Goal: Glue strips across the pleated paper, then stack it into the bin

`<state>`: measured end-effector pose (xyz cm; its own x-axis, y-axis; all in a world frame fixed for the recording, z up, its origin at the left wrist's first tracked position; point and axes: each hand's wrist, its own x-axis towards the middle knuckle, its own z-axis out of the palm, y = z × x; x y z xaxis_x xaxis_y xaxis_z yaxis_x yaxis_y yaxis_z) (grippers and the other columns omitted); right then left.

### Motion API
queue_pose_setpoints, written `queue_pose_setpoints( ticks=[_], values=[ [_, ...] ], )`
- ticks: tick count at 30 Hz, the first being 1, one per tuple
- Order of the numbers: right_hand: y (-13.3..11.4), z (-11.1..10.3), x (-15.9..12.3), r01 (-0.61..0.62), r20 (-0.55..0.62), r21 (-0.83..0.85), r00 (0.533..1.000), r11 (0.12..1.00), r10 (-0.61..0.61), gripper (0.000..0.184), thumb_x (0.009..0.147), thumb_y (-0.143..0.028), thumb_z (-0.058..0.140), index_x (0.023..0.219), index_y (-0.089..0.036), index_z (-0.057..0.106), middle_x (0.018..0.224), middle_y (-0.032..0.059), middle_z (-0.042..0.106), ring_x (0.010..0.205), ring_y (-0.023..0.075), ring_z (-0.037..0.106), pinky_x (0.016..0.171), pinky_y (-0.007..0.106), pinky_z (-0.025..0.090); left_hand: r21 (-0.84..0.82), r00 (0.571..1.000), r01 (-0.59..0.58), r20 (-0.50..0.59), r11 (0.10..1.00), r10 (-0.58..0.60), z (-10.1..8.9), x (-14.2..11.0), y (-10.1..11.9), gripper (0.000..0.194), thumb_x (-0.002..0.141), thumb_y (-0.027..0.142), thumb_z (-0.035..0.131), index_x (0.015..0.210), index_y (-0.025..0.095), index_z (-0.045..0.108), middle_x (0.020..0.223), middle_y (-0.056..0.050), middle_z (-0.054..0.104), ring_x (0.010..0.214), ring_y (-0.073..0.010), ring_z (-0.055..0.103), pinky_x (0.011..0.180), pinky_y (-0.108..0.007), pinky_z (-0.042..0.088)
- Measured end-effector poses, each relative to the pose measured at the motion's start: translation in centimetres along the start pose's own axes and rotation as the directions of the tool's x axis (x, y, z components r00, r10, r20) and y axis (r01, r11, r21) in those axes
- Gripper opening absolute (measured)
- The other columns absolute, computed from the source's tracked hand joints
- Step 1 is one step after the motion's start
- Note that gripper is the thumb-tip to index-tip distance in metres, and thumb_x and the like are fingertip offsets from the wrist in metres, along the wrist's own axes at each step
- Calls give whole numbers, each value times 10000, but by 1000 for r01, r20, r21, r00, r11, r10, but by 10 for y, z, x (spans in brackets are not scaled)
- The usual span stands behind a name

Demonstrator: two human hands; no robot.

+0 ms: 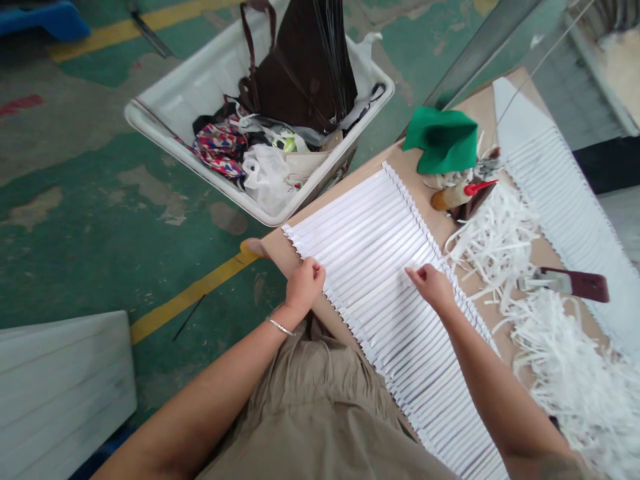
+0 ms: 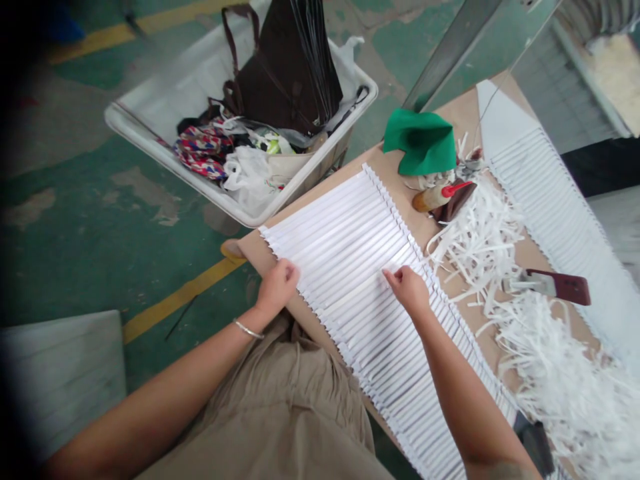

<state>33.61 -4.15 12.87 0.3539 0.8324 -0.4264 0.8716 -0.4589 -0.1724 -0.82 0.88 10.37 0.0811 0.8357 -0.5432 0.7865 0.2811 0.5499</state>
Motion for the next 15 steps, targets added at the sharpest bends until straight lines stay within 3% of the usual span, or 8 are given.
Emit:
queue_pose_setpoints(
  ticks=[4, 8, 12, 15],
  values=[
    [-5, 21, -41, -91, 0, 372, 995, 924, 98, 391, 819, -586, 553, 737, -204, 575, 630, 26, 596, 604, 176, 524, 591, 293, 365, -106, 987, -119, 95, 987, 129, 13, -14, 21, 134, 916, 268, 494, 846, 197, 585, 756, -22, 664, 730, -160, 622, 665, -247, 420],
    [-43, 34, -73, -207, 134, 779, 977, 592, 166, 406, 770, -598, 638, 739, -196, 590, 586, -5, 558, 536, 137, 476, 529, 273, 378, -331, 931, -117, 292, 936, 220, 29, -27, 48, 183, 907, 284, 482, 862, 182, 628, 709, -1, 663, 586, -125, 606, 577, -227, 422],
    [-81, 48, -97, -272, 235, 901, 961, 338, 145, 369, 736, -551, 694, 754, -188, 625, 593, -6, 577, 501, 118, 459, 478, 259, 355, -483, 854, -69, 424, 873, 302, 45, -35, 69, 232, 892, 325, 503, 850, 157, 657, 693, -1, 676, 526, -118, 601, 552, -232, 440],
    [-90, 54, -106, -321, 285, 899, 945, 298, 160, 384, 716, -553, 700, 811, -185, 650, 590, -10, 588, 478, 114, 452, 455, 254, 328, -444, 862, -35, 440, 895, 252, 51, -35, 70, 185, 857, 261, 525, 751, 159, 637, 575, 13, 626, 524, -130, 593, 545, -235, 432]
  ],
)
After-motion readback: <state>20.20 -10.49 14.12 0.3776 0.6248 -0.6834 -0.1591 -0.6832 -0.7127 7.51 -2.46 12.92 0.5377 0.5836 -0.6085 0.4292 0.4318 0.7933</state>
